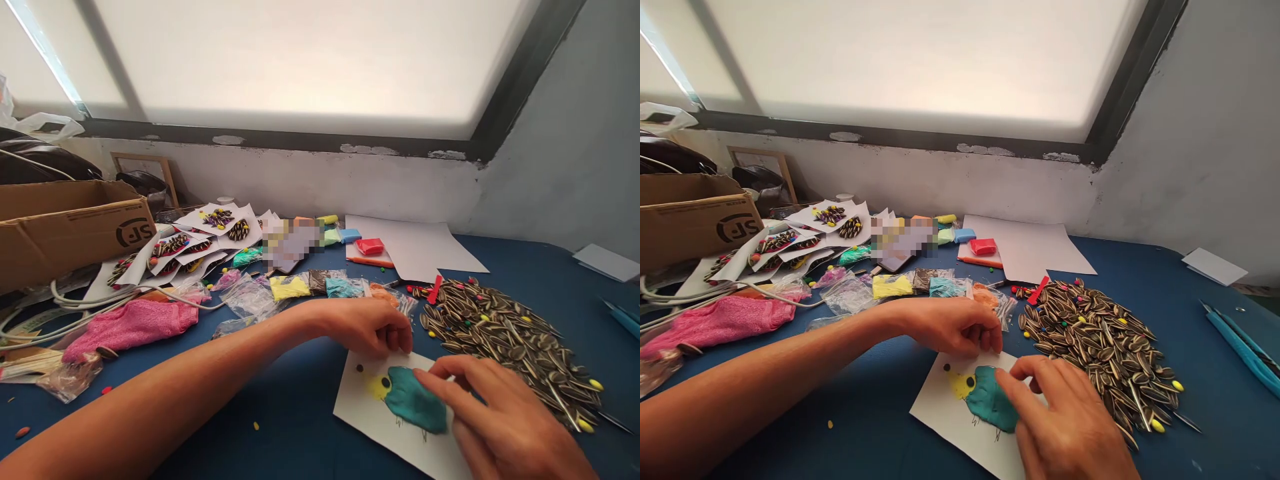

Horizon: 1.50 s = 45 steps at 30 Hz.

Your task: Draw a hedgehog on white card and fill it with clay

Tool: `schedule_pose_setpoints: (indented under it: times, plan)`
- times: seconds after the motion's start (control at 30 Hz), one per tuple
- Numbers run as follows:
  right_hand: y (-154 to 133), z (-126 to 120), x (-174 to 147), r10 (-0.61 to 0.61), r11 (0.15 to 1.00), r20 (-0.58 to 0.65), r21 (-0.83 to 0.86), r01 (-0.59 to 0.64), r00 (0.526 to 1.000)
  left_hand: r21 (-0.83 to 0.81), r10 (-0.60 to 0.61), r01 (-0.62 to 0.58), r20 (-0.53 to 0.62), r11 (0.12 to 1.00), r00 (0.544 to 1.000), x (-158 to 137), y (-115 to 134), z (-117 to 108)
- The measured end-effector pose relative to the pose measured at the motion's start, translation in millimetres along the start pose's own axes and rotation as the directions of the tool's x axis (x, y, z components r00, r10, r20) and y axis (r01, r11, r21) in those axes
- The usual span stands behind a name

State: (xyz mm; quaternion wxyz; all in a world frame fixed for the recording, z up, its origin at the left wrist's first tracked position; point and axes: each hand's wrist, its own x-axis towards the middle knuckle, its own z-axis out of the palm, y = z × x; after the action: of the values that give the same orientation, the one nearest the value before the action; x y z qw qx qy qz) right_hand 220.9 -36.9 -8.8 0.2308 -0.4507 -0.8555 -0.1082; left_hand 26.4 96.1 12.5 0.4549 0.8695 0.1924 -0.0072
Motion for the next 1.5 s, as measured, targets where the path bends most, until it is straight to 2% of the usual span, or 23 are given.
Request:
schedule_pose_setpoints:
  times: [0.13,0.27,0.4,0.53,0.8,0.9,1.1,1.3,1.5]
  plan:
    - [10,-5,2,-0.003,0.999,-0.034,-0.043,0.002,0.999,-0.019,-0.002,0.002,0.004,1.0,1.0,0,-1,2]
    - [9,-10,3,0.048,0.997,0.091,0.052,-0.053,0.995,0.005,-0.016,0.016,0.008,1.0,1.0,-1,-1,2]
    - [3,-8,4,0.062,0.984,0.192,0.15,-0.092,0.979,0.028,0.025,-0.027,0.073,0.999,0.997,-4,-1,-4]
    - [0,-1,4,0.067,0.984,0.163,0.151,-0.092,0.984,0.079,-0.003,-0.007,0.119,0.997,0.993,-7,4,-6]
    - [-7,5,6,0.051,0.995,0.101,0.078,-0.059,0.994,0.379,-0.015,-0.016,0.079,0.925,0.997,-8,28,5]
    - [-9,6,6,0.057,0.996,0.114,0.064,-0.065,0.992,0.384,-0.018,-0.019,0.092,0.923,0.996,-8,31,6]
    - [-11,14,6,0.066,0.995,0.063,0.076,-0.07,0.996,0.419,-0.025,-0.018,0.096,0.908,0.995,-8,33,5]
    - [-6,17,4,0.008,0.996,0.139,0.085,-0.02,0.99,0.447,-0.023,-0.023,0.096,0.894,0.995,-8,35,5]
    - [-6,10,6,0.013,0.995,0.16,0.093,-0.028,0.987,0.419,-0.034,-0.011,0.099,0.908,0.995,-8,32,3]
